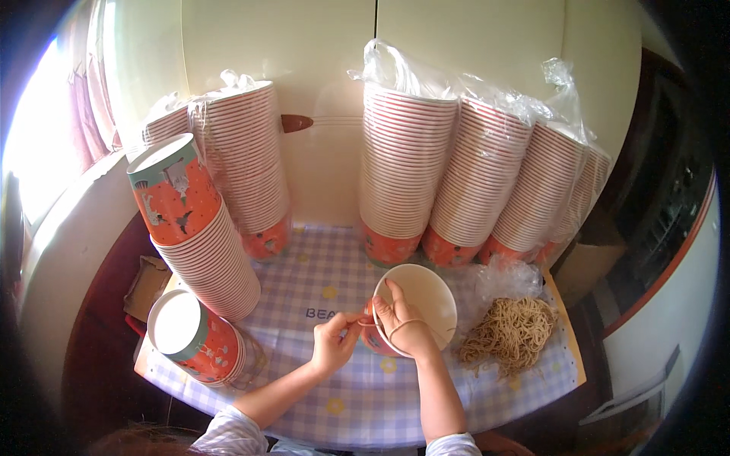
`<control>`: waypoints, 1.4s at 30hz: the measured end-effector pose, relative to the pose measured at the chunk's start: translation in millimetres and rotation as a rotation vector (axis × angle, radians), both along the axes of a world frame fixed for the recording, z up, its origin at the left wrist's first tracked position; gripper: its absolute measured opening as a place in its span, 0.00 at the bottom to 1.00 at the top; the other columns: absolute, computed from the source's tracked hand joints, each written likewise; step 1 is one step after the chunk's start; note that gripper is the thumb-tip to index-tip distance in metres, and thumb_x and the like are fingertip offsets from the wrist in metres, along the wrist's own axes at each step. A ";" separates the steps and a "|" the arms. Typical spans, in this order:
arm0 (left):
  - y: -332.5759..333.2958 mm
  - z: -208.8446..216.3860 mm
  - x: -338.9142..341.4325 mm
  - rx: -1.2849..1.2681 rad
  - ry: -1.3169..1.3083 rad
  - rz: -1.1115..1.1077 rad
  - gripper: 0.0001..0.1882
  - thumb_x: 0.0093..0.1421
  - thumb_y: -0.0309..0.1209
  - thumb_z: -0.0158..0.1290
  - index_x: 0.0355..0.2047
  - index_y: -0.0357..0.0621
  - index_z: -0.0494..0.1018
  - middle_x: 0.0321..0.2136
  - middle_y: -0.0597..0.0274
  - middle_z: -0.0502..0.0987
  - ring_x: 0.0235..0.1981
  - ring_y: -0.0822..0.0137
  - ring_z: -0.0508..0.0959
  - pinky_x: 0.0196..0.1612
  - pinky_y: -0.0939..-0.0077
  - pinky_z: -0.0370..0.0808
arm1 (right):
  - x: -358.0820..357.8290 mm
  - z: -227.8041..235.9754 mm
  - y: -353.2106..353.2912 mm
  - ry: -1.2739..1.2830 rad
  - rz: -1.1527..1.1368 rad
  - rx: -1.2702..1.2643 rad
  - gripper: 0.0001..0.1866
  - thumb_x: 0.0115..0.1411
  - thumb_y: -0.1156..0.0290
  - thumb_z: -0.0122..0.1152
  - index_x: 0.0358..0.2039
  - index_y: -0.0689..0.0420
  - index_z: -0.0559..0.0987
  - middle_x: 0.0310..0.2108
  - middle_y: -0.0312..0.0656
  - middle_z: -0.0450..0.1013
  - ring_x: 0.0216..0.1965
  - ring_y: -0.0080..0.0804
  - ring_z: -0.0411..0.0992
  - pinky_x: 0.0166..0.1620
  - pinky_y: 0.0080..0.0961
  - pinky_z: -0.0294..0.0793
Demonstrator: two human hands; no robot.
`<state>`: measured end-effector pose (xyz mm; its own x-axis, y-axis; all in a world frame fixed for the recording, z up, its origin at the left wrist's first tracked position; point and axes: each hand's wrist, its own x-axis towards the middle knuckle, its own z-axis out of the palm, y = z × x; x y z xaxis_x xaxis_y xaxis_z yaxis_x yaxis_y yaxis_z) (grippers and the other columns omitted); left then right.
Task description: The recorder is attaching elastic bands to paper cups at a workstation.
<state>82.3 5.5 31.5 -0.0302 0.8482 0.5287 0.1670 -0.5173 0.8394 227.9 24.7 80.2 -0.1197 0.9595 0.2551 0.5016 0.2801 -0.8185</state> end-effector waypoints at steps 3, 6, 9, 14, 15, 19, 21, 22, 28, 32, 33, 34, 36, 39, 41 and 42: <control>-5.8 5.3 2.8 0.169 0.155 0.023 0.08 0.52 0.22 0.53 0.34 0.42 0.73 0.23 0.58 0.78 0.23 0.63 0.79 0.24 0.77 0.74 | 6.3 9.1 -1.6 -0.115 0.007 -0.087 0.26 0.62 0.52 0.44 0.51 0.60 0.65 0.30 0.51 0.74 0.35 0.43 0.74 0.39 0.33 0.69; -7.1 5.6 2.9 0.315 0.261 0.006 0.09 0.52 0.22 0.53 0.35 0.43 0.73 0.23 0.58 0.77 0.21 0.62 0.78 0.23 0.76 0.74 | 14.8 7.8 -1.9 -0.073 0.072 -0.044 0.24 0.58 0.62 0.50 0.52 0.61 0.63 0.25 0.51 0.74 0.30 0.45 0.75 0.35 0.35 0.70; -3.8 8.1 -1.0 0.192 0.116 0.000 0.08 0.52 0.21 0.53 0.34 0.41 0.73 0.23 0.60 0.78 0.22 0.67 0.79 0.26 0.79 0.75 | 15.5 23.2 -12.4 -0.079 0.162 -0.085 0.26 0.55 0.68 0.52 0.53 0.61 0.61 0.22 0.48 0.74 0.26 0.41 0.75 0.33 0.32 0.71; 9.5 12.3 -20.7 -0.013 -0.087 -0.054 0.06 0.55 0.17 0.50 0.33 0.35 0.73 0.28 0.59 0.78 0.32 0.73 0.78 0.34 0.82 0.75 | 17.1 25.4 -21.6 -0.081 0.268 -0.070 0.32 0.51 0.72 0.55 0.56 0.63 0.57 0.20 0.45 0.74 0.21 0.34 0.73 0.29 0.26 0.71; 11.4 11.4 -21.7 -0.017 -0.074 -0.081 0.06 0.56 0.17 0.50 0.33 0.35 0.74 0.29 0.60 0.78 0.32 0.74 0.77 0.34 0.83 0.74 | 19.9 25.5 -21.4 -0.083 0.267 -0.077 0.32 0.51 0.72 0.55 0.56 0.63 0.57 0.20 0.45 0.74 0.21 0.34 0.73 0.29 0.26 0.71; 5.4 16.4 -15.4 -0.028 -0.054 -0.160 0.08 0.52 0.19 0.54 0.33 0.39 0.75 0.28 0.61 0.78 0.30 0.70 0.79 0.32 0.80 0.76 | 30.8 27.9 -17.0 0.007 0.378 -0.258 0.37 0.51 0.80 0.50 0.61 0.62 0.49 0.23 0.37 0.70 0.24 0.17 0.66 0.29 0.17 0.68; 3.0 16.7 -12.8 -0.022 -0.080 -0.153 0.08 0.52 0.18 0.54 0.33 0.38 0.75 0.29 0.61 0.78 0.30 0.70 0.79 0.33 0.80 0.76 | 31.7 28.0 -16.8 -0.030 0.370 -0.261 0.36 0.51 0.80 0.49 0.61 0.62 0.49 0.22 0.37 0.69 0.24 0.17 0.65 0.29 0.17 0.68; 2.3 16.7 -12.1 -0.012 -0.104 -0.147 0.08 0.51 0.18 0.54 0.33 0.38 0.75 0.29 0.61 0.78 0.31 0.70 0.79 0.33 0.80 0.76 | 31.5 27.7 -16.9 -0.030 0.369 -0.264 0.36 0.51 0.80 0.49 0.61 0.62 0.49 0.22 0.37 0.69 0.24 0.17 0.65 0.29 0.17 0.68; 2.1 15.4 -12.8 0.079 -0.033 -0.046 0.08 0.50 0.17 0.55 0.31 0.38 0.75 0.29 0.60 0.78 0.31 0.69 0.79 0.34 0.80 0.76 | 27.6 29.3 -18.1 -0.036 0.417 -0.245 0.37 0.50 0.80 0.49 0.61 0.63 0.49 0.23 0.38 0.69 0.24 0.18 0.65 0.31 0.17 0.68; 1.9 14.0 -9.8 0.119 -0.043 -0.024 0.07 0.48 0.17 0.56 0.29 0.38 0.74 0.28 0.60 0.78 0.31 0.68 0.79 0.33 0.79 0.77 | 26.9 28.5 -18.3 0.000 0.421 -0.268 0.37 0.50 0.80 0.49 0.61 0.64 0.49 0.23 0.38 0.70 0.25 0.17 0.66 0.30 0.16 0.68; 2.4 12.5 -9.7 0.122 -0.051 -0.017 0.07 0.48 0.16 0.56 0.29 0.38 0.74 0.28 0.60 0.78 0.31 0.68 0.79 0.33 0.79 0.77 | 26.6 28.6 -18.6 0.006 0.425 -0.273 0.37 0.50 0.80 0.49 0.61 0.64 0.49 0.23 0.38 0.70 0.25 0.17 0.66 0.30 0.16 0.68; 2.8 11.3 -9.8 0.125 -0.060 -0.010 0.07 0.48 0.16 0.56 0.28 0.38 0.73 0.28 0.60 0.78 0.31 0.67 0.79 0.32 0.79 0.77 | 26.1 28.8 -18.9 0.006 0.425 -0.273 0.37 0.50 0.80 0.49 0.61 0.64 0.49 0.23 0.38 0.70 0.25 0.17 0.66 0.30 0.16 0.68; 3.4 10.4 -10.0 0.121 -0.055 -0.010 0.07 0.48 0.16 0.56 0.28 0.38 0.73 0.27 0.60 0.78 0.31 0.67 0.79 0.33 0.79 0.77 | 25.2 29.4 -19.4 -0.036 0.430 -0.268 0.36 0.50 0.80 0.49 0.61 0.64 0.49 0.23 0.38 0.70 0.25 0.17 0.66 0.30 0.16 0.69; 3.3 11.2 -9.8 0.123 -0.041 -0.016 0.07 0.48 0.16 0.55 0.28 0.38 0.73 0.28 0.60 0.78 0.31 0.67 0.79 0.33 0.79 0.77 | 24.5 29.1 -19.4 -0.035 0.430 -0.262 0.36 0.51 0.80 0.49 0.61 0.64 0.50 0.23 0.38 0.70 0.25 0.17 0.66 0.30 0.16 0.69; 2.8 12.6 -10.2 0.130 -0.032 -0.019 0.07 0.48 0.16 0.55 0.29 0.38 0.73 0.28 0.60 0.77 0.31 0.67 0.79 0.33 0.78 0.77 | 23.7 29.5 -19.8 -0.026 0.425 -0.269 0.36 0.51 0.80 0.49 0.61 0.64 0.50 0.23 0.38 0.70 0.25 0.16 0.66 0.30 0.16 0.69; 2.4 13.4 -10.5 0.128 -0.028 -0.024 0.07 0.48 0.16 0.55 0.29 0.38 0.73 0.28 0.60 0.77 0.32 0.67 0.79 0.33 0.78 0.78 | 23.4 29.6 -20.0 -0.017 0.418 -0.277 0.36 0.51 0.80 0.49 0.61 0.64 0.50 0.23 0.37 0.70 0.25 0.16 0.66 0.30 0.16 0.69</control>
<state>71.8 7.9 44.8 -0.0271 0.7745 0.6320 0.1307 -0.6240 0.7704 251.3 4.7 109.7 -0.5103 0.8600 -0.0076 0.4065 0.2334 -0.8833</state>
